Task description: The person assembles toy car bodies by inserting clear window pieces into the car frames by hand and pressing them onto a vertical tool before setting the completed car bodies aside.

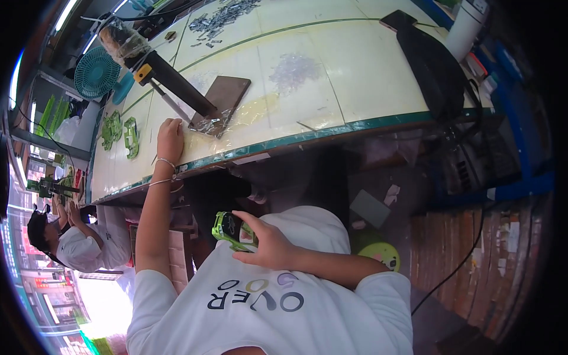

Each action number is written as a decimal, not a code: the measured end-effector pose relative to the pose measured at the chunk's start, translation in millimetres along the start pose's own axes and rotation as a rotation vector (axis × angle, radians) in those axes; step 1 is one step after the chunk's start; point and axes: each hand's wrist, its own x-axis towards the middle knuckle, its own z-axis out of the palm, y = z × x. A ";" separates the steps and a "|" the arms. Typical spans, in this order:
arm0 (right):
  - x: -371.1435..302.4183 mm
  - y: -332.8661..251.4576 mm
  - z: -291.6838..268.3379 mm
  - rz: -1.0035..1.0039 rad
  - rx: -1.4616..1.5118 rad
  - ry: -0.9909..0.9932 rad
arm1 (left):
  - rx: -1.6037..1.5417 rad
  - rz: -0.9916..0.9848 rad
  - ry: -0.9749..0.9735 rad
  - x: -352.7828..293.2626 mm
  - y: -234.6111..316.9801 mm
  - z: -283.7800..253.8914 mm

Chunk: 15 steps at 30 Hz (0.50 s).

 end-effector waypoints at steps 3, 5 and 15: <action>-4.2 0.2 -1.3 -0.015 0.018 0.009 | -0.008 0.013 0.070 -3.8 4.2 2.4; -5.1 2.7 -0.5 -0.025 0.029 0.026 | -0.006 -0.007 0.058 -7.6 5.9 1.7; -9.7 0.9 -5.0 -0.027 0.092 0.054 | 0.103 -0.031 0.076 -6.0 3.1 3.5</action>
